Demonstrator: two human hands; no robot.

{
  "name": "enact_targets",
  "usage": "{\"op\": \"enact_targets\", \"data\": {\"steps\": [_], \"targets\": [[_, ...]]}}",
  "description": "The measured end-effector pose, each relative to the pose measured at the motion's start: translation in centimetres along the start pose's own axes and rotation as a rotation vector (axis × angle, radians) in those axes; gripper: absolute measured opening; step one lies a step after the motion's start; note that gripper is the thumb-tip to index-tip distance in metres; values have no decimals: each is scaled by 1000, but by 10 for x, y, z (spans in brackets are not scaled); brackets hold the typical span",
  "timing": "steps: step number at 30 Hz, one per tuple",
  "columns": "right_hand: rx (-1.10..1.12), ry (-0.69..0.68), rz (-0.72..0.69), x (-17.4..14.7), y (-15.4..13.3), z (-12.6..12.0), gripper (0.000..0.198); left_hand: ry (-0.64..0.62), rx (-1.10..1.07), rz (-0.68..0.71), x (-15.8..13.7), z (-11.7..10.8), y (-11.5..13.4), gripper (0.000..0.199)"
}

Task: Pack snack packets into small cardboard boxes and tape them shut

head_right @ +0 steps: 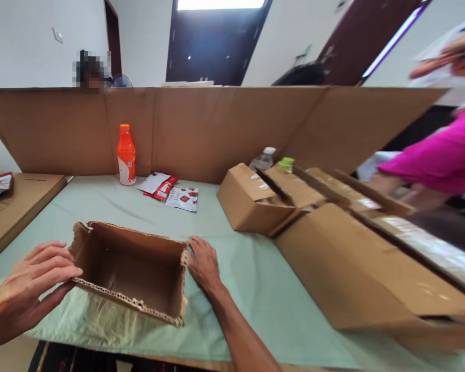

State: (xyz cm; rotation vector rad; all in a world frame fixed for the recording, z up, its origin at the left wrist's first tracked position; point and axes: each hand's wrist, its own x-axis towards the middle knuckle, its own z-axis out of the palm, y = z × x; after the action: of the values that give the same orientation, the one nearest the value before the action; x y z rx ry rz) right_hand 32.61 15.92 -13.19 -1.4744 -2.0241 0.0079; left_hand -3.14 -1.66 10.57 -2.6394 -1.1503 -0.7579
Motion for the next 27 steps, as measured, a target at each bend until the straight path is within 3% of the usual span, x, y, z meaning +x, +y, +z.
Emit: {"op": "enact_targets", "data": {"steps": [4,8,12,18,23,27], "targets": [[-16,-27,51,7,-4,3,33,63,56,-57,5,14,-13,20],[-18,-42,72,10,-7,4,33,50,44,-64,14,30,-22,20],[-10,-32,86,12,-8,5,39,86,122,-89,20,33,-23,23],[2,-15,99,14,-7,8,40,269,42,-368,-14,40,-25,75],[4,-15,103,15,-7,9,38,143,-250,-563,-60,86,-61,99],[-8,-13,94,14,-7,8,38,6,-535,-604,-55,106,-80,125]]}}
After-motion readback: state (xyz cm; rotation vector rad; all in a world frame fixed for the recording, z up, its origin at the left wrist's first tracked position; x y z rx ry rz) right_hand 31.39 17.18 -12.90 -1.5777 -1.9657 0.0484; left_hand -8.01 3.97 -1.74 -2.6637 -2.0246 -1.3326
